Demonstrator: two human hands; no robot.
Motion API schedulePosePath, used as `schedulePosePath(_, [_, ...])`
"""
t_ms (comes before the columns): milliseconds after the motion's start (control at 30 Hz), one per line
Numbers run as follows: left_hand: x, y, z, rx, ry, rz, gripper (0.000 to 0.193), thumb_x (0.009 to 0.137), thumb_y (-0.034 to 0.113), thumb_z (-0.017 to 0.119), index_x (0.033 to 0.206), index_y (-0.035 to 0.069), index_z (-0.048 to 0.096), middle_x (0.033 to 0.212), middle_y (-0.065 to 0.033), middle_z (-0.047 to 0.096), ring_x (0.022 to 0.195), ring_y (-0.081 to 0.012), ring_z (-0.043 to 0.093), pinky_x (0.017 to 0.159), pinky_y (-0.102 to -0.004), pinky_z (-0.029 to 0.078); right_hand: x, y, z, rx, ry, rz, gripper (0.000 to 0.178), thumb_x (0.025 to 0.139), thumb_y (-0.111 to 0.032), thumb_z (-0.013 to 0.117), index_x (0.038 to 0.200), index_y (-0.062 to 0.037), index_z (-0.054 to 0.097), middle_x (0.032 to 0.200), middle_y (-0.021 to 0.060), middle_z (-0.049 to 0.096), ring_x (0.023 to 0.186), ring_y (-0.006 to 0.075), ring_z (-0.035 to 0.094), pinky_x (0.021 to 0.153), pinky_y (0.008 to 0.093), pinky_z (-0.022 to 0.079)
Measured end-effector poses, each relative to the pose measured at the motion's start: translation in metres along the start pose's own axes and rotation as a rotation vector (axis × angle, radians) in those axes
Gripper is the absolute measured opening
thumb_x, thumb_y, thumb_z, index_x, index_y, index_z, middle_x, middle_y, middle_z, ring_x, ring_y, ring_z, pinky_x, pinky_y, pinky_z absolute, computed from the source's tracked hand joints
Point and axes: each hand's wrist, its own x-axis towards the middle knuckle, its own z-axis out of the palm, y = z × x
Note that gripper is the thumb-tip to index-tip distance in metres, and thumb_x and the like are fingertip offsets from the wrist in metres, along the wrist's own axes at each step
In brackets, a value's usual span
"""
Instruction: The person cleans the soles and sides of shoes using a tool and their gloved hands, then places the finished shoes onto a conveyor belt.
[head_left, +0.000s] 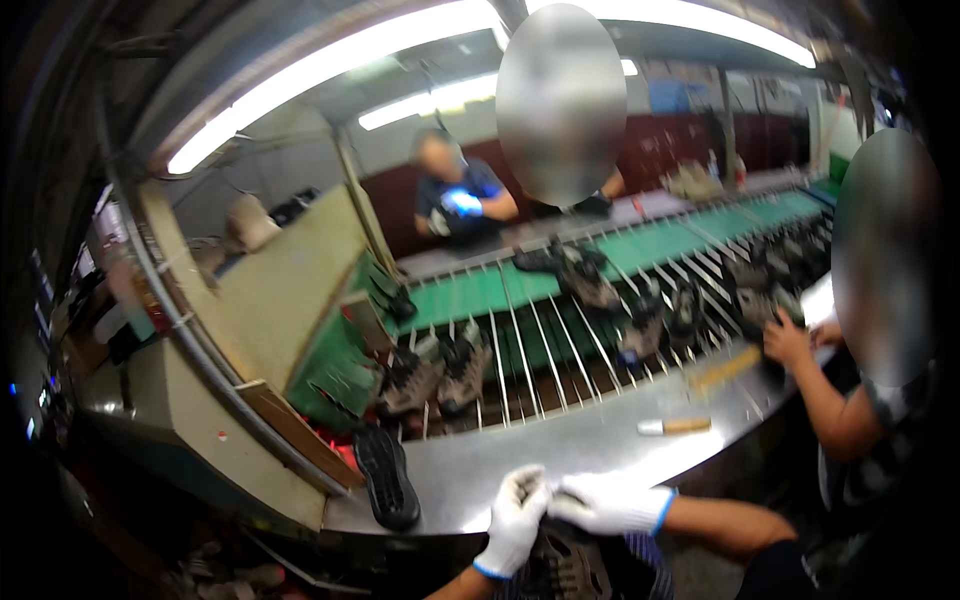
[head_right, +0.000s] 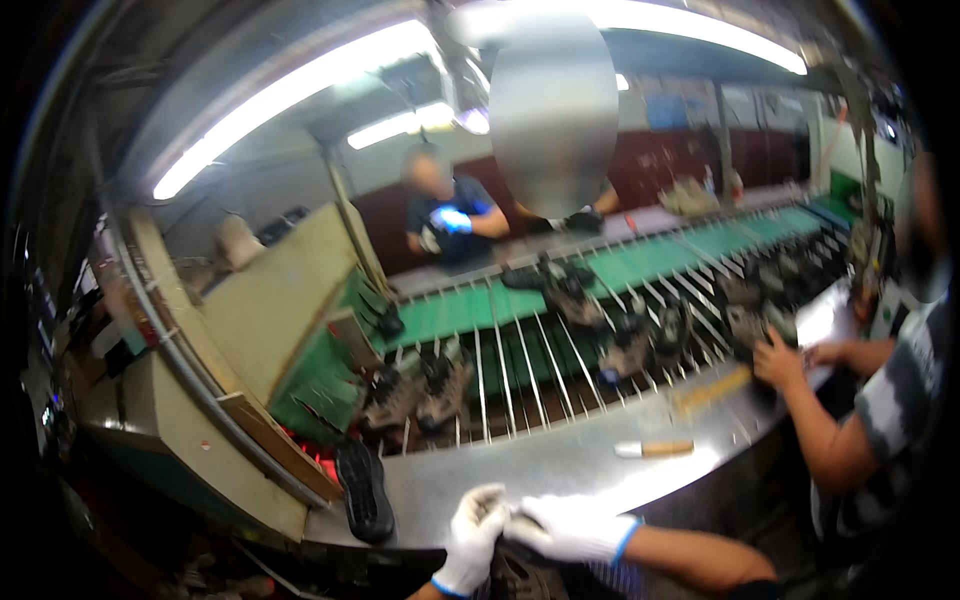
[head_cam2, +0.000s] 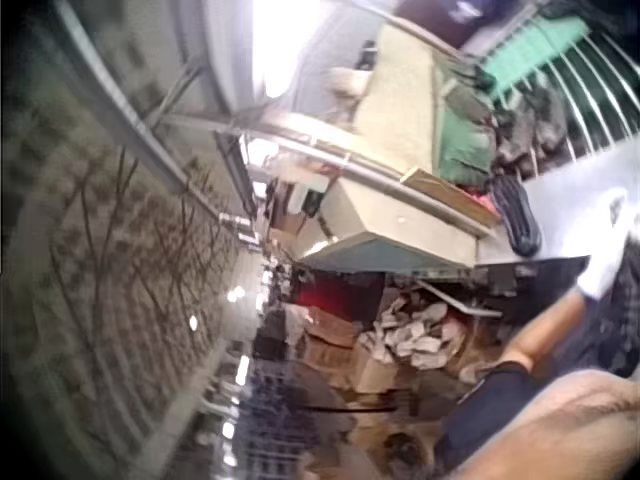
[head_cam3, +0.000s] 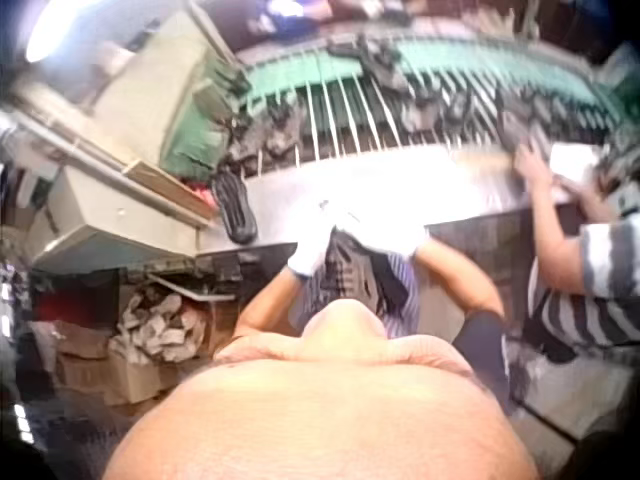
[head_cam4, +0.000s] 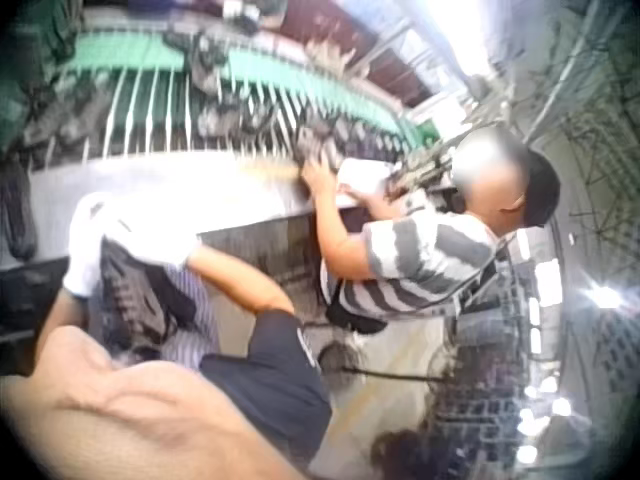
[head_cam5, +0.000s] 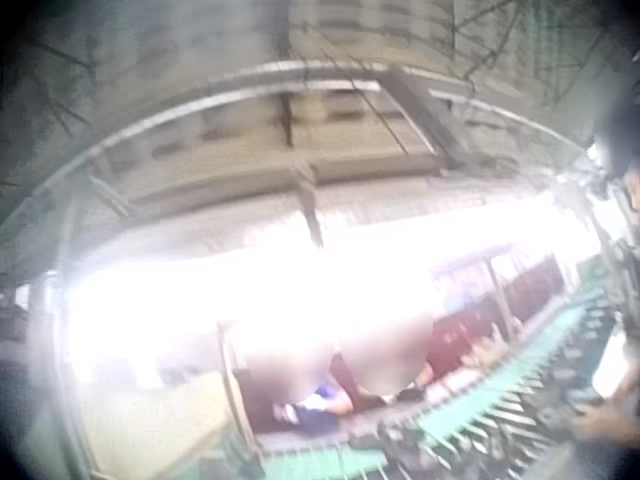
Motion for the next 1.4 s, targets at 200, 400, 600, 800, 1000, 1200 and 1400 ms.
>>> schedulePosePath(200, [-0.005,0.018,-0.02,-0.612,-0.183,-0.117,0.052,0.098,0.002,0.055,0.149,-0.003,0.046,0.125,-0.0114,0.061,0.124,-0.0227,0.058,0.117,-0.0368,0.043,-0.025,-0.056,-0.02,0.115,0.041,0.088,0.101,0.086,-0.069,0.081,0.148,0.0042,0.048,0.126,0.0298,0.07,0.12,0.0393,0.072,0.102,0.0438,0.058])
schedulePosePath(400, [-0.074,-0.123,-0.125,-1.158,-0.515,-0.679,0.057,0.113,0.049,0.048,0.152,0.008,0.054,0.149,-0.0098,0.064,0.135,-0.024,0.061,0.117,-0.0421,0.047,-0.095,-0.076,-0.019,0.175,0.4,-0.171,0.085,0.08,-0.015,0.093,0.151,0.0031,0.049,0.134,0.0177,0.067,0.123,0.0285,0.065,0.111,0.043,0.049])
schedulePosePath(600, [-0.033,-0.046,-0.104,-0.23,-0.47,-0.596,0.073,0.099,0.023,0.075,0.156,-0.006,0.04,0.136,-0.0128,0.064,0.125,-0.0259,0.062,0.116,-0.0411,0.046,-0.122,0.042,0.079,1.186,0.543,-0.126,0.044,0.107,-0.031,0.055,0.135,0.0013,0.064,0.144,0.0157,0.065,0.132,0.029,0.062,0.116,0.0427,0.048])
schedulePosePath(800, [-0.006,0.048,-0.007,0.953,-1.072,0.009,0.087,0.082,0.065,0.083,0.14,0.003,0.065,0.127,-0.0205,0.07,0.117,-0.0355,0.069,0.104,-0.0433,0.053,-0.125,0.094,0.149,1.177,0.555,0.305,0.045,0.107,-0.038,0.061,0.135,-0.003,0.066,0.132,0.0169,0.069,0.124,0.0244,0.063,0.107,0.0423,0.052])
schedulePosePath(1000, [-0.022,0.031,0.05,0.922,-1.103,0.229,0.066,0.085,0.044,0.086,0.134,0.004,0.069,0.118,-0.0142,0.075,0.1,-0.0274,0.068,0.091,-0.0417,0.055,-0.093,0.025,0.0,0.241,0.166,0.08,0.076,0.1,-0.054,0.068,0.152,-0.0006,0.052,0.148,0.023,0.061,0.135,0.0348,0.062,0.113,0.0446,0.049])
schedulePosePath(1200, [0.009,0.002,-0.01,0.922,-1.007,0.4,0.071,0.085,0.052,0.085,0.136,0.005,0.068,0.122,-0.0154,0.074,0.108,-0.0295,0.069,0.097,-0.0417,0.054,-0.22,0.132,0.05,0.029,0.123,0.153,0.07,0.098,-0.054,0.074,0.152,-0.0097,0.06,0.158,0.0216,0.055,0.145,0.0353,0.054,0.121,0.0468,0.043])
schedulePosePath(1400, [0.025,-0.069,-0.063,0.374,-0.758,-0.096,0.032,0.109,0.027,0.064,0.115,0.0,0.08,0.111,-0.0105,0.081,0.104,-0.0187,0.074,0.1,-0.0353,0.057,-0.202,0.025,0.103,0.907,0.314,-0.032,0.032,0.104,-0.03,0.064,0.108,-0.0005,0.076,0.141,0.0198,0.065,0.141,0.0361,0.052,0.122,0.0519,0.035])
